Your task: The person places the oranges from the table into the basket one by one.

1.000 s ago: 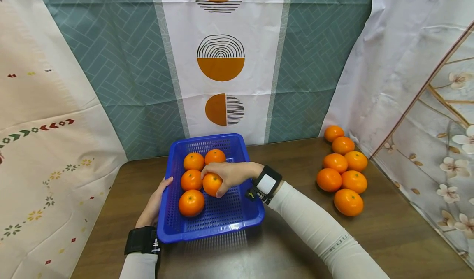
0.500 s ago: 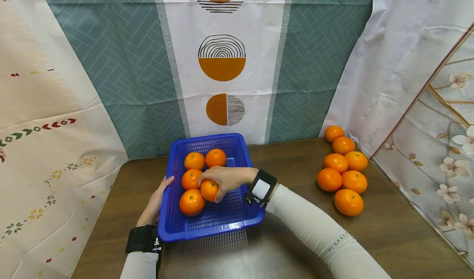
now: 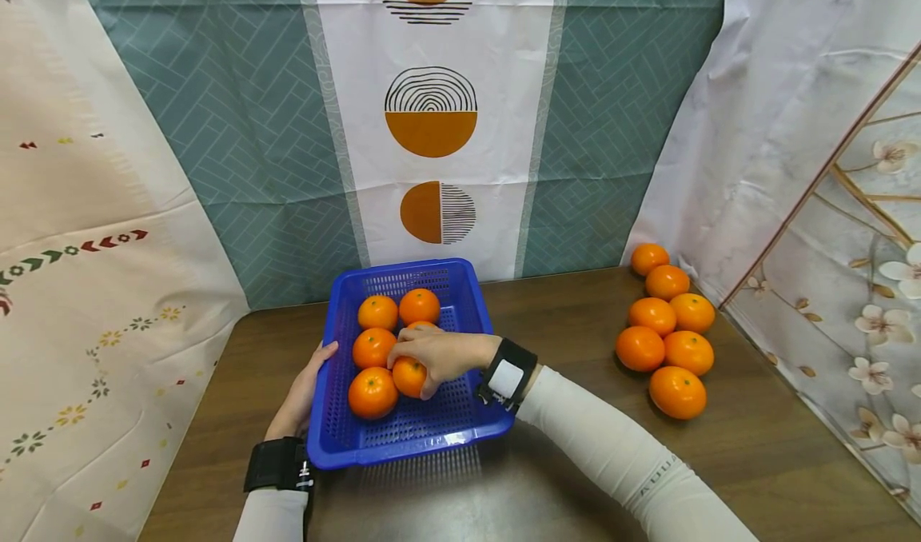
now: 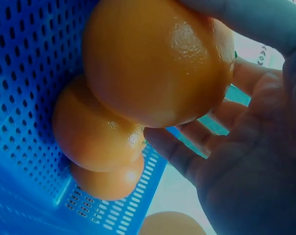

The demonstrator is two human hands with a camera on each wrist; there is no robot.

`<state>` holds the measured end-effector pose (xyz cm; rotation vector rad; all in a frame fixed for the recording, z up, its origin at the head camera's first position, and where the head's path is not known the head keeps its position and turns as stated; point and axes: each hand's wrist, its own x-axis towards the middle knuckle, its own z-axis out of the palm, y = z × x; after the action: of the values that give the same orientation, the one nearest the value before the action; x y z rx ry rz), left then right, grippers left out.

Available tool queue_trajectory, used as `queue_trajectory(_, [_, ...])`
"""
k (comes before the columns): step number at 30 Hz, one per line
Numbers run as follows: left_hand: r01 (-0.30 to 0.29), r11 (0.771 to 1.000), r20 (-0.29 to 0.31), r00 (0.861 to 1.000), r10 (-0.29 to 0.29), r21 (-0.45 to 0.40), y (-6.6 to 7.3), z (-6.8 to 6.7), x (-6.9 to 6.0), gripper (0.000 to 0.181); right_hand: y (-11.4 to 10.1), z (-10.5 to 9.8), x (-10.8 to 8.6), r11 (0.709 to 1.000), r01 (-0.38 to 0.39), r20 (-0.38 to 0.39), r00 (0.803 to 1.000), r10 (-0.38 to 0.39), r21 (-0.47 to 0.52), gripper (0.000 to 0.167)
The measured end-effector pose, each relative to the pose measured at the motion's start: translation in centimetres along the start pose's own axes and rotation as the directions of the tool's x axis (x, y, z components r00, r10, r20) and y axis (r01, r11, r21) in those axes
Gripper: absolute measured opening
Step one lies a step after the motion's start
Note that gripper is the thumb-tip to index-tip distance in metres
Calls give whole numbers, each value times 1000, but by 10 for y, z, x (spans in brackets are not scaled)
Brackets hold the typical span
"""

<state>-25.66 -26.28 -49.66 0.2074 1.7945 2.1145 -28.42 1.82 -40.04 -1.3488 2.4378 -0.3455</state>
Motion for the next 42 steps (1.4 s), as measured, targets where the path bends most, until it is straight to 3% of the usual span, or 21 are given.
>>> queue_trajectory(9, [15, 1000, -20, 1000, -15, 7, 1, 0, 0, 69, -2, 9, 1, 995, -20, 35, 999, 24, -99, 60])
queue_trajectory(28, [-20, 1000, 13, 1000, 20, 19, 0, -3, 0, 69, -5, 18, 6, 988, -4, 46, 999, 11, -155, 60])
queue_trajectory(42, [4, 1000, 1, 1000, -4, 7, 2, 0, -1, 71, -5, 10, 1, 998, -24, 46, 999, 27, -50, 58])
